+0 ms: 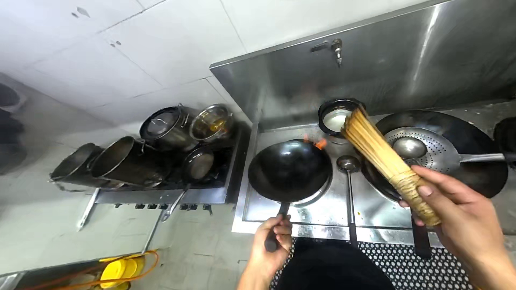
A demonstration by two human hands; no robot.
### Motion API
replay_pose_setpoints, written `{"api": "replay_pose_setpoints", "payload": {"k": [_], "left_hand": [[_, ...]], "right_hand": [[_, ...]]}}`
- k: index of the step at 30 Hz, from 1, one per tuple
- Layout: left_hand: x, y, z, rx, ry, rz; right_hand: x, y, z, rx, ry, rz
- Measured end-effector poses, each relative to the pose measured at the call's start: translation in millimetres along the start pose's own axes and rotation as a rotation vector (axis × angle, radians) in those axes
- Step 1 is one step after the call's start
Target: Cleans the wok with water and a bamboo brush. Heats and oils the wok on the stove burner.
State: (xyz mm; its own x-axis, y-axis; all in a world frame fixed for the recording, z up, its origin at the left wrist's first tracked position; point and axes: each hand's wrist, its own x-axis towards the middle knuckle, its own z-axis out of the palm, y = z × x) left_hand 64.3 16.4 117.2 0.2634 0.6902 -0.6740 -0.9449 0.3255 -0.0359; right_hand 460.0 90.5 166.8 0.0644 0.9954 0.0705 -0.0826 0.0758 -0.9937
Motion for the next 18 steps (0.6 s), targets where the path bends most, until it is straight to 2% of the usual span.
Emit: {"api": "replay_pose_setpoints", "payload": {"k": [4,6,8,10,12,14,16,18], "left_hand": [[6,3,-30,-0.001,-0.036,-0.047],[8,9,-40,0.075,-0.028,-0.05],[5,14,-45,0.333,0.041,-0.025],[-6,16,-43,0.586,0.063,0.003],[-24,20,-46,0.741,-0.095,0.084],[-40,28,-45,0.896,-0.258,0.166],[-45,35,-51,1.075,-0.294,0.277],[-41,43,-58,1.271,-0.268,0.458]], "right_hand": [[30,-29,61,0.114,-0.044,-0.175],[46,-24,99,0.182,-0.085,-0.126],[63,3,137,0.146,-0.152,0.036],[80,42,169,0.034,-0.306,0.29],[92,82,199,-0.173,-0.417,0.539],[100,112,223,-0.429,-0.572,0.713],[103,133,242,-0.569,-0.801,0.817],[113,150,256,-0.57,-0.953,0.92]]}}
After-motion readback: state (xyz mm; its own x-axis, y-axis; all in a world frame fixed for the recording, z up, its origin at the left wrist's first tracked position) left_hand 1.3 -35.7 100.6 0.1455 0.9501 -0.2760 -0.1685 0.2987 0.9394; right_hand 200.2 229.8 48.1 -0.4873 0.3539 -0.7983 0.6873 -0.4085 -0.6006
